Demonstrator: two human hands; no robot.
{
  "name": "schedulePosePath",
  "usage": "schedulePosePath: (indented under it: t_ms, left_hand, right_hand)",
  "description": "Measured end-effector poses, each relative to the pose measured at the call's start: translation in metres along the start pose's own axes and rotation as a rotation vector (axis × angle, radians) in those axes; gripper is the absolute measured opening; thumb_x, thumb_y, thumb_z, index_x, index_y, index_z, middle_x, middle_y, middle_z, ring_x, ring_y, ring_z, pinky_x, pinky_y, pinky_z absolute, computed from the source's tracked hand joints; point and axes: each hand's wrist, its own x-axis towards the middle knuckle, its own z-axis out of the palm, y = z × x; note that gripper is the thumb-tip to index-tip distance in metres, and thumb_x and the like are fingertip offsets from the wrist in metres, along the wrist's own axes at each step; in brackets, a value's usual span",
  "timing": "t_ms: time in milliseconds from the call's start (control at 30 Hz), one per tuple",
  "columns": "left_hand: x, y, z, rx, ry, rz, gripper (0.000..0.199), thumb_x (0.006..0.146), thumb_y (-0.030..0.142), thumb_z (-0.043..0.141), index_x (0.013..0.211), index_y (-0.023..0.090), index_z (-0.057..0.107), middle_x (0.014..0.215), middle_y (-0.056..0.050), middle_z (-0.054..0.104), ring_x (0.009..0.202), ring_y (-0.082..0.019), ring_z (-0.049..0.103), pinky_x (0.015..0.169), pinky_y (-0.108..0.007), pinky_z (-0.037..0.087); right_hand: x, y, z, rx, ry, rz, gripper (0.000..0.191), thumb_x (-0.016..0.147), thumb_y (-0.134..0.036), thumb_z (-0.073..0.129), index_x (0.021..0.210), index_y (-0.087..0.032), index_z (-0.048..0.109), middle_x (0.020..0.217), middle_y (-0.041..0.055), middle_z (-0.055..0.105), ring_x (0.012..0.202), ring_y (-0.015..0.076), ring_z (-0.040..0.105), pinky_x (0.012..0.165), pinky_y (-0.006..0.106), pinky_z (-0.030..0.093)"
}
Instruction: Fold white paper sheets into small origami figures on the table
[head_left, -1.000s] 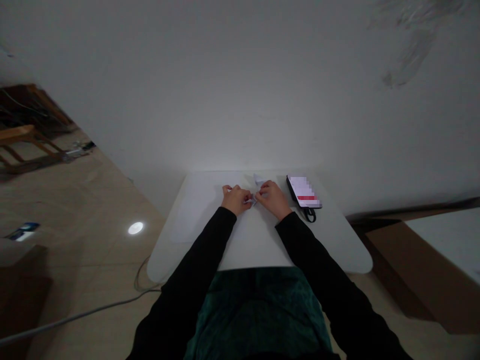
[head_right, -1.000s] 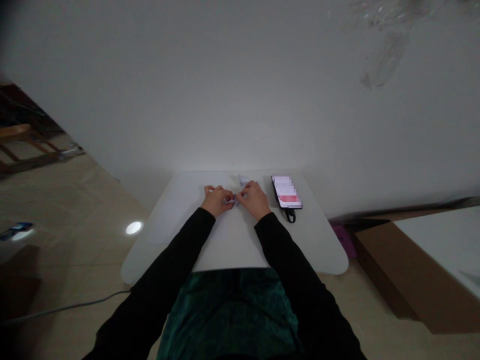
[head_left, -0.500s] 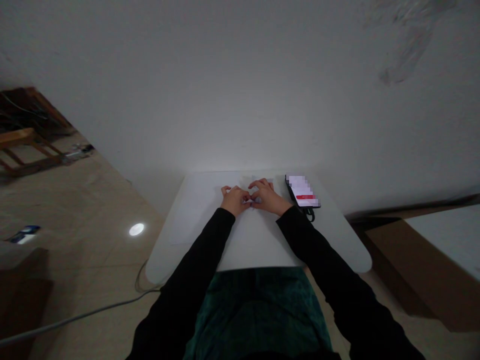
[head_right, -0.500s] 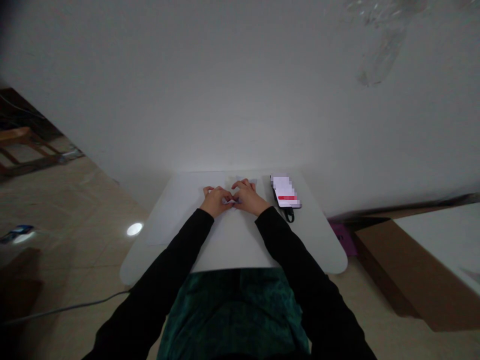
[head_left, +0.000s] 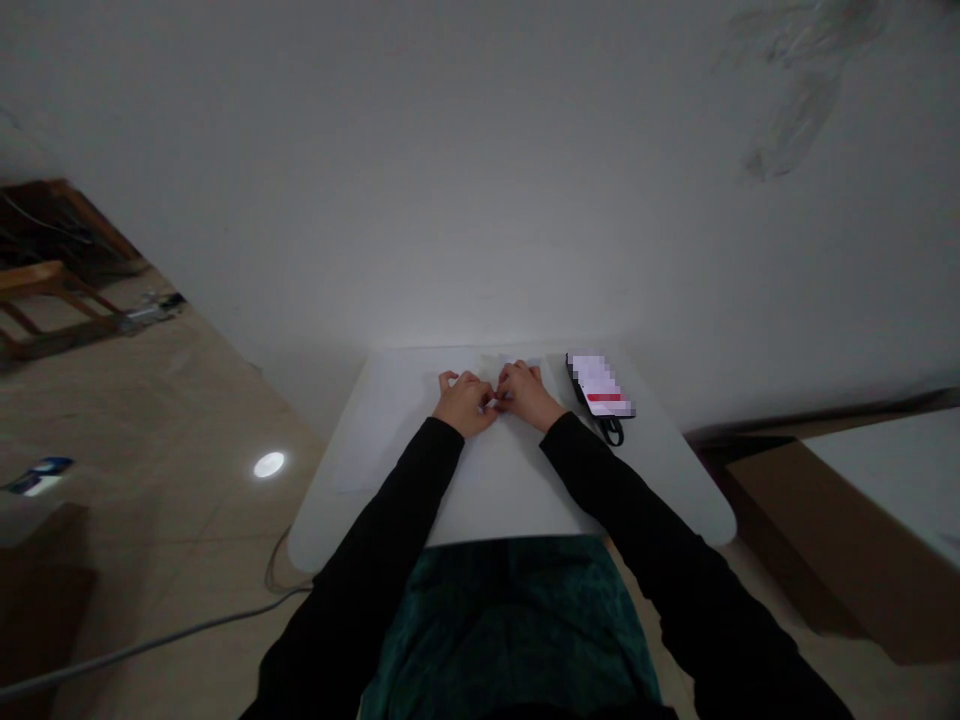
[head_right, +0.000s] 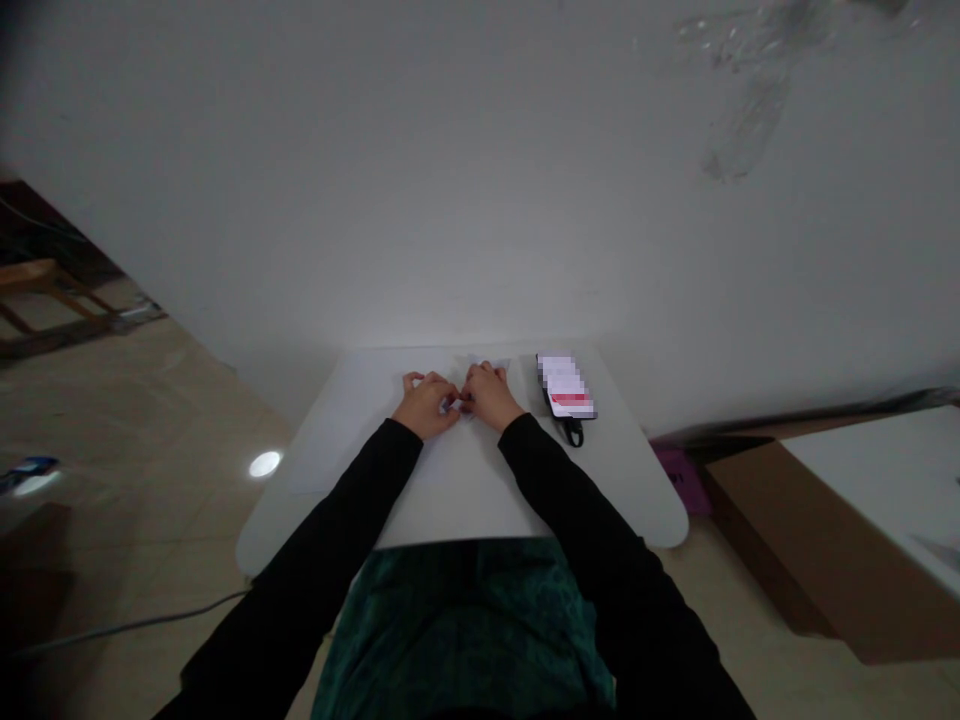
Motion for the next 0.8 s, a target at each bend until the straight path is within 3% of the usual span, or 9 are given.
schedulePosePath:
  t_ms: [133,267,467,600,700,800]
  left_hand:
    - [0.0,0.001,-0.012,0.039,-0.119,-0.109,0.016,0.068,0.033,0.06,0.079,0.023,0.064,0.077,-0.002,0.068,0.095,-0.025,0.056,0.093,-0.051,0.021]
    - [0.008,0.002,-0.022,0.081,-0.239,-0.209,0.021,0.065,0.041,0.063,0.079,0.024,0.066,0.087,-0.001,0.07,0.094,-0.025,0.059,0.095,-0.052,0.019]
    - [0.028,0.019,-0.03,0.298,-0.37,-0.288,0.011,0.066,0.026,0.063,0.074,0.021,0.067,0.087,-0.006,0.07,0.09,-0.027,0.063,0.096,-0.056,0.019]
    - [0.035,0.029,-0.04,0.352,-0.434,-0.32,0.015,0.068,0.016,0.06,0.08,0.022,0.068,0.094,-0.007,0.07,0.094,-0.027,0.063,0.097,-0.056,0.023]
    - [0.041,0.032,-0.045,0.373,-0.506,-0.33,0.016,0.065,0.024,0.069,0.08,0.021,0.068,0.098,-0.009,0.069,0.097,-0.029,0.062,0.097,-0.055,0.027]
    - [0.046,0.03,-0.044,0.366,-0.565,-0.312,0.032,0.056,0.032,0.077,0.084,0.02,0.068,0.102,-0.011,0.068,0.098,-0.031,0.062,0.09,-0.047,0.041]
  right_hand:
    - [0.006,-0.017,-0.012,-0.206,-0.103,0.028,0.011,0.078,-0.02,0.063,0.073,-0.015,0.071,0.099,0.0125,0.06,0.102,0.0273,0.044,0.082,0.039,0.028]
    - [0.011,-0.029,-0.022,-0.273,-0.188,0.067,0.012,0.079,-0.019,0.06,0.082,-0.014,0.071,0.103,0.0135,0.06,0.103,0.0272,0.045,0.083,0.038,0.03]
    - [0.011,-0.035,-0.019,-0.305,-0.149,0.153,0.021,0.083,-0.013,0.05,0.093,-0.012,0.069,0.104,0.0159,0.063,0.107,0.0285,0.047,0.087,0.04,0.03]
    - [0.01,-0.037,-0.016,-0.277,-0.138,0.214,0.023,0.083,-0.014,0.049,0.096,-0.012,0.067,0.103,0.0157,0.065,0.106,0.0281,0.05,0.087,0.039,0.032]
    - [0.011,-0.04,-0.018,-0.254,-0.163,0.231,0.023,0.081,-0.015,0.052,0.098,-0.011,0.067,0.101,0.0162,0.066,0.106,0.0278,0.052,0.087,0.037,0.034]
    - [0.012,-0.043,-0.022,-0.239,-0.178,0.233,0.023,0.081,-0.017,0.053,0.099,-0.011,0.067,0.098,0.0164,0.067,0.104,0.0274,0.055,0.087,0.036,0.036]
